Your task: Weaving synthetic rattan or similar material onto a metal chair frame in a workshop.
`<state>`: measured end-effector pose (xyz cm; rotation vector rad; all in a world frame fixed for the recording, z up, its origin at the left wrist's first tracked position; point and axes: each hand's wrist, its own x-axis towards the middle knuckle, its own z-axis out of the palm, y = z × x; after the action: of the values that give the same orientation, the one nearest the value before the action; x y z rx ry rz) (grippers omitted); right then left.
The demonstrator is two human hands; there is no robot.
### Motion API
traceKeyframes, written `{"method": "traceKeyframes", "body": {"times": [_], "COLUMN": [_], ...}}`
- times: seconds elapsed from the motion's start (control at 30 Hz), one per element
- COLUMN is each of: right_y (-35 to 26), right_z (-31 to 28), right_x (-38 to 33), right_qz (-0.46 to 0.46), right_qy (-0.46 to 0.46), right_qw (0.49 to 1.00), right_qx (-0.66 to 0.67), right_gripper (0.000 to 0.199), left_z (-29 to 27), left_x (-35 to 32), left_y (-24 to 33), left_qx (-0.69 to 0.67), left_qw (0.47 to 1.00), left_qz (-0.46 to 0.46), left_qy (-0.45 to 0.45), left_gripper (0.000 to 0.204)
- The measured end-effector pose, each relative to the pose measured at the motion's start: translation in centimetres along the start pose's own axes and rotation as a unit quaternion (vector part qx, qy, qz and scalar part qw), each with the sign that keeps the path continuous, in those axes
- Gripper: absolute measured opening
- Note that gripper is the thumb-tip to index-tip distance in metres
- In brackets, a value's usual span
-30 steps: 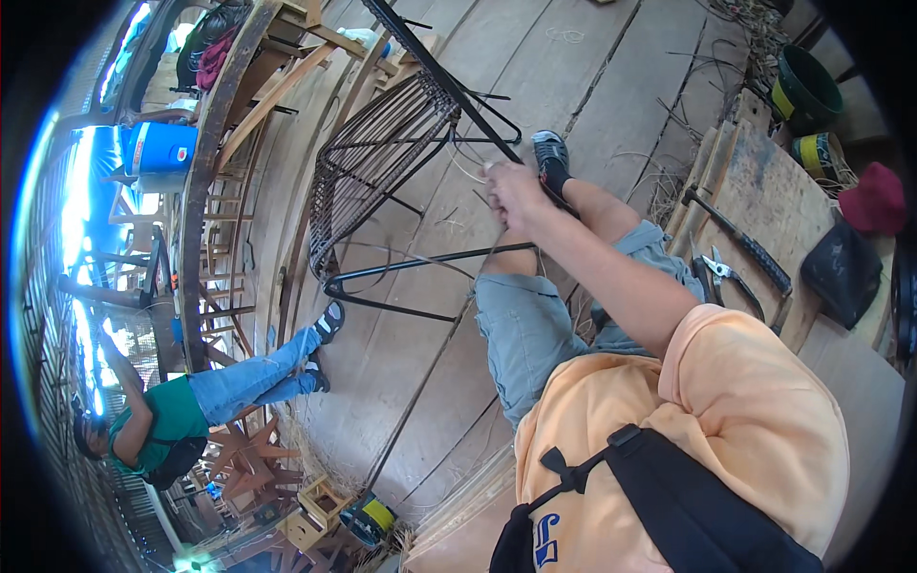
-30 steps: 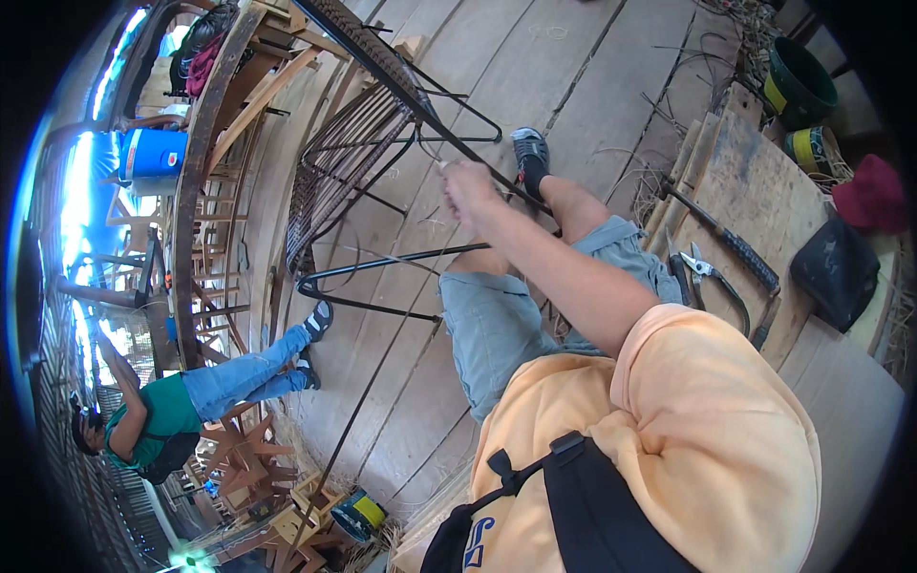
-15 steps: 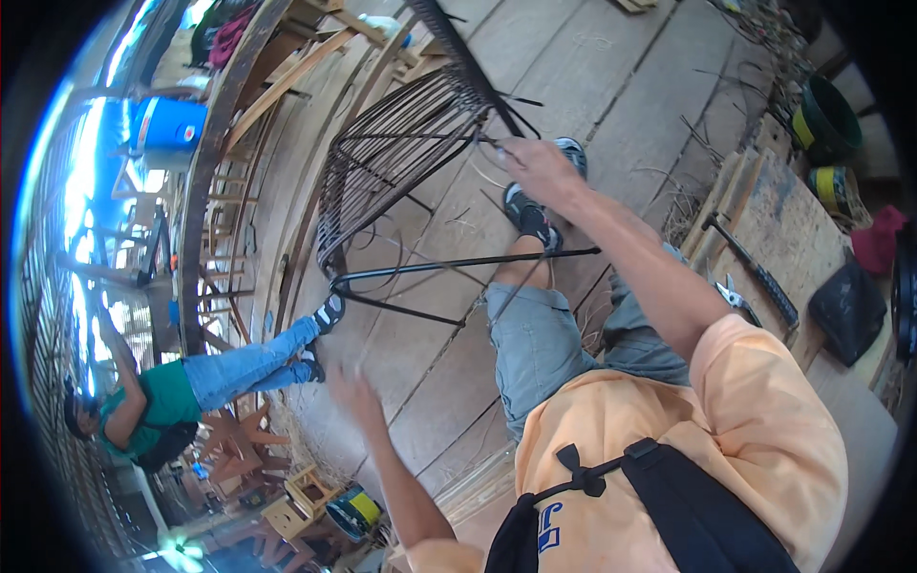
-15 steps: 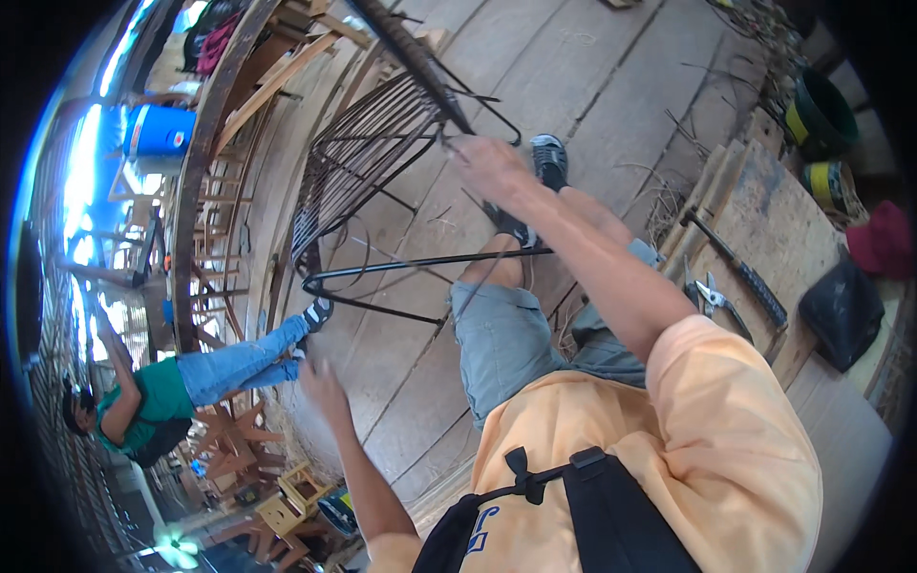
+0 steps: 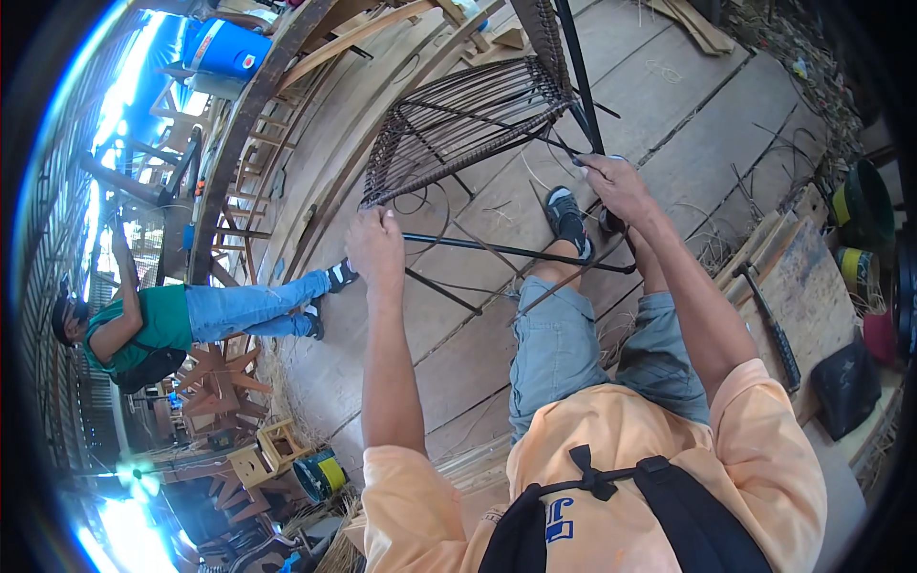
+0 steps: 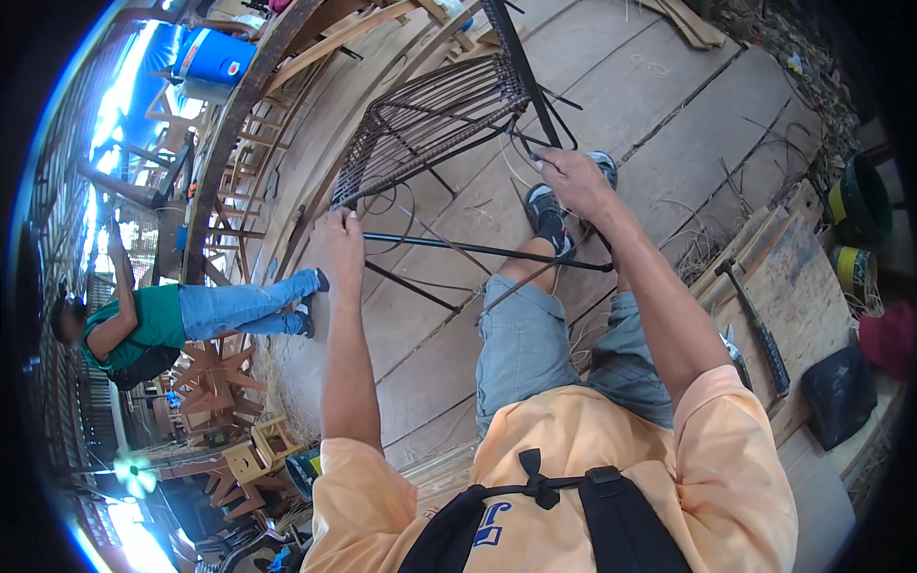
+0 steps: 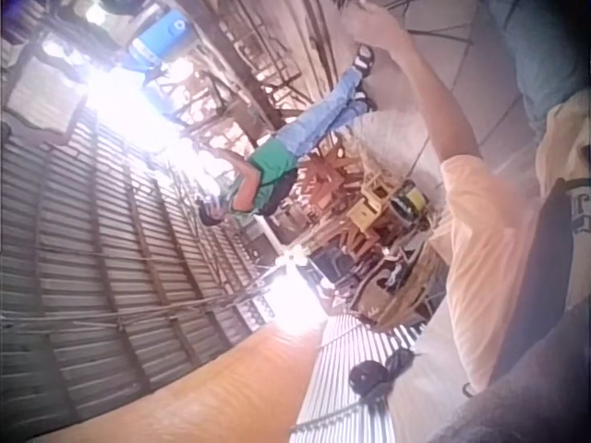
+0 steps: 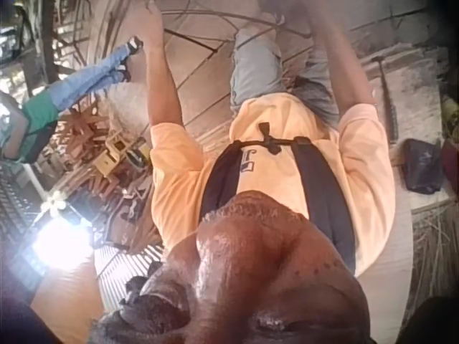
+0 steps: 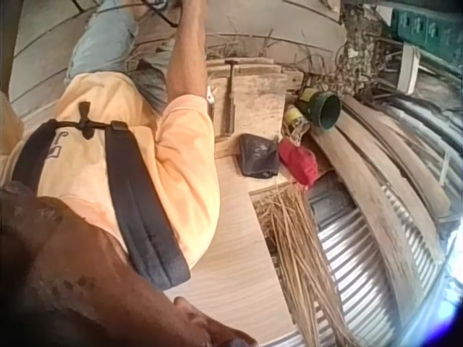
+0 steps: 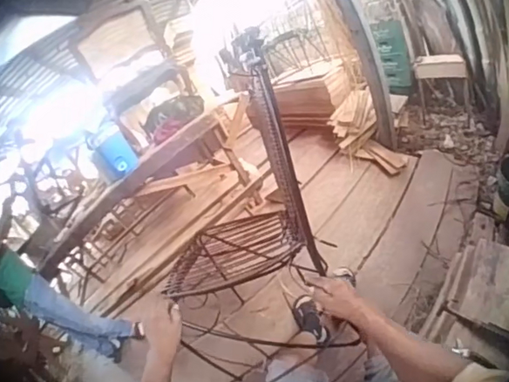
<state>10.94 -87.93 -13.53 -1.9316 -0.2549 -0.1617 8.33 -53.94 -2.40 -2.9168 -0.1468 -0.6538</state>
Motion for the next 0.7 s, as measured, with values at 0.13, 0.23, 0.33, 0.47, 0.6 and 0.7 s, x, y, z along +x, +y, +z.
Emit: {"method": "traceKeyframes", "body": {"times": [0.13,0.23,0.33,0.47,0.6,0.7], "right_y": [-1.0,0.7,0.2,1.9,1.9,-0.5], "right_z": [-0.9,-0.9,-0.6,-0.9,-0.7,-0.9], "right_x": [0.8,1.2,1.7,1.8,2.1,2.6], "right_qz": [0.040,-0.016,0.037,0.010,0.035,0.054], "right_qy": [-0.083,-0.090,-0.110,-0.107,-0.137,-0.180], "right_qw": [0.995,0.995,0.992,0.991,0.985,0.978], "right_qx": [0.023,0.048,0.054,0.076,0.097,0.085], "right_gripper": [0.031,0.032,0.031,0.030,0.029,0.031], "left_z": [1.8,-0.2,2.1,4.3,4.3,0.2], "left_x": [1.2,4.2,4.9,3.4,3.8,5.6], "left_y": [-3.6,-4.7,-9.6,-10.5,-12.0,-16.4], "left_qx": [0.063,-0.215,-0.183,-0.299,-0.279,-0.674], "left_qw": [0.976,0.939,0.969,0.879,0.916,0.652], "left_qz": [0.000,-0.152,-0.119,-0.259,-0.245,-0.347], "left_qy": [0.211,-0.219,-0.114,-0.265,-0.154,-0.014], "left_gripper": [0.043,0.047,0.051,0.041,0.034,0.026]}}
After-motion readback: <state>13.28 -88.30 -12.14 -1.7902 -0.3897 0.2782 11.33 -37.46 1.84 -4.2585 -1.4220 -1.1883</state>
